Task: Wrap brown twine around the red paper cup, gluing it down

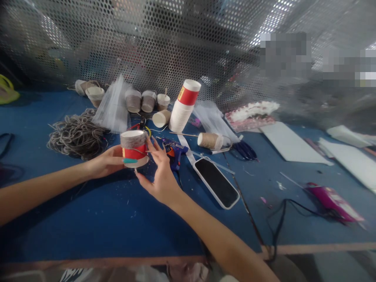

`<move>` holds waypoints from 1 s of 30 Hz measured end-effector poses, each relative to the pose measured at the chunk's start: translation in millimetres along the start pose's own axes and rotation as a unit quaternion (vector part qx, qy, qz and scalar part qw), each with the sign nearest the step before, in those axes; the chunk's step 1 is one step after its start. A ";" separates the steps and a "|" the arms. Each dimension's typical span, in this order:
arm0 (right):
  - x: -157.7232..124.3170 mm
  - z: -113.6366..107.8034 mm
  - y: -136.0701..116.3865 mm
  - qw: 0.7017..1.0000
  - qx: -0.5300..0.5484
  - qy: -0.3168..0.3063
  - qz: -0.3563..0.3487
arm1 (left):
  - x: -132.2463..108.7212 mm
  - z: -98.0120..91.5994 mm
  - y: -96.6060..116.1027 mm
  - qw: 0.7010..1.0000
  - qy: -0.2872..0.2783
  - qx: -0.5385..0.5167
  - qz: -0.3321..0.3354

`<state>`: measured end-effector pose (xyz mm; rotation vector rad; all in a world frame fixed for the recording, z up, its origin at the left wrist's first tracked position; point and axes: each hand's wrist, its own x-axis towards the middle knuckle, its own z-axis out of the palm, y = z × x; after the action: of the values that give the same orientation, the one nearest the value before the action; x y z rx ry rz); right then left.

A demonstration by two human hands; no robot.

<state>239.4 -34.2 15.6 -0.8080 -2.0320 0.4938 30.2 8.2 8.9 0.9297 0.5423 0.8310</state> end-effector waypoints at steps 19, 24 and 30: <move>36.8 -45.7 26.1 0.766 -0.430 -0.071 0.472 | 6.9 -9.7 -3.1 0.999 0.046 -0.004 0.003; 47.3 -46.7 27.6 0.761 -0.416 -0.095 0.488 | 6.7 -8.6 -1.5 0.999 0.045 -0.009 -0.005; 49.0 -48.2 21.8 0.757 -0.408 -0.083 0.504 | 6.5 -9.9 -2.5 0.999 0.038 -0.012 0.001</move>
<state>267.4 17.7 57.0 -2.5216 -1.7626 0.1956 27.9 17.3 1.3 0.8795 0.5966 0.8758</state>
